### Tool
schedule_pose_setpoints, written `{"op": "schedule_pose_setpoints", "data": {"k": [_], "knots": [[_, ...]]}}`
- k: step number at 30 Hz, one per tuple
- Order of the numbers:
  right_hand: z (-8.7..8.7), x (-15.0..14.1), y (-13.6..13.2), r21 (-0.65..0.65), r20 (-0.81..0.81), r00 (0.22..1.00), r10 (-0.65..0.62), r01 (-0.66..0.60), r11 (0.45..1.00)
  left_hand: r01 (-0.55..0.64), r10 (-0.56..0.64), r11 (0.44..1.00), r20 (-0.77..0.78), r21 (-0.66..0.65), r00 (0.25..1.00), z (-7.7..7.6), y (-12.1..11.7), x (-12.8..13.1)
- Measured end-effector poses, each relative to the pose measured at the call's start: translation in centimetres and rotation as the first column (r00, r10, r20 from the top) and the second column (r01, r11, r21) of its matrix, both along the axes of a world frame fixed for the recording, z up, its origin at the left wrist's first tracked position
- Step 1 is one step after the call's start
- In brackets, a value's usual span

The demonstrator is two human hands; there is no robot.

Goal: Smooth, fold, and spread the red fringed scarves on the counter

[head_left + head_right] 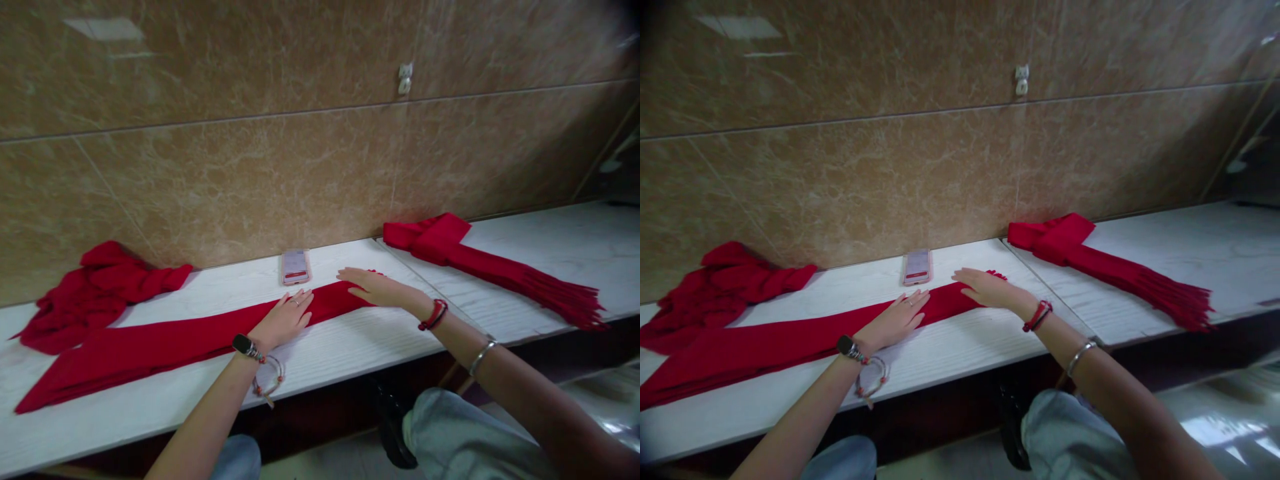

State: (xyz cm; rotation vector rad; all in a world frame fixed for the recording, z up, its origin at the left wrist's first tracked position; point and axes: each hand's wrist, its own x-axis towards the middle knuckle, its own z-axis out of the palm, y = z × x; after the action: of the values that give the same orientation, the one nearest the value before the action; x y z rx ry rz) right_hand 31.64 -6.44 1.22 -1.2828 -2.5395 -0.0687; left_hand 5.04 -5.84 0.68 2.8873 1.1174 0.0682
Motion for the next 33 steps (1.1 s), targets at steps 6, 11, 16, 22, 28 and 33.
{"op": "schedule_pose_setpoints", "data": {"k": [6, 11, 16, 22, 28, 33], "knots": [[-2.5, 2.5, 0.2, -0.146, 0.046, 0.992, 0.120, -0.112, 0.983, -0.002, 0.002, 1.000, -0.006, -0.030, 1.000, 0.1, 0.0, -0.1], [-2.9, 8.7, -0.4, -0.199, 0.081, 0.993, -0.084, 0.099, 0.975, -0.002, 0.002, 0.999, 0.003, -0.048, 1.000, 0.0, 0.2, -0.1], [1.0, 6.7, -2.5, -0.070, -0.053, 0.998, -0.043, 0.040, 0.997, -0.001, 0.002, 0.998, 0.011, -0.057, 1.000, -0.1, 0.5, -0.2], [1.2, 2.2, -3.3, -0.086, -0.042, 0.984, 0.171, -0.174, 0.981, -0.019, 0.017, 0.998, -0.020, -0.057, 1.000, 0.1, 0.3, -0.1], [-0.2, 7.9, -2.6, -0.112, 0.056, 0.997, -0.045, 0.051, 0.992, -0.019, 0.018, 0.998, -0.024, -0.056, 1.000, 0.4, 0.0, 0.0], [1.5, 9.0, -2.1, -0.010, 0.077, 0.980, -0.186, 0.187, 0.982, -0.022, 0.021, 0.998, -0.012, -0.062, 1.000, 0.2, 0.1, 0.0]]}}
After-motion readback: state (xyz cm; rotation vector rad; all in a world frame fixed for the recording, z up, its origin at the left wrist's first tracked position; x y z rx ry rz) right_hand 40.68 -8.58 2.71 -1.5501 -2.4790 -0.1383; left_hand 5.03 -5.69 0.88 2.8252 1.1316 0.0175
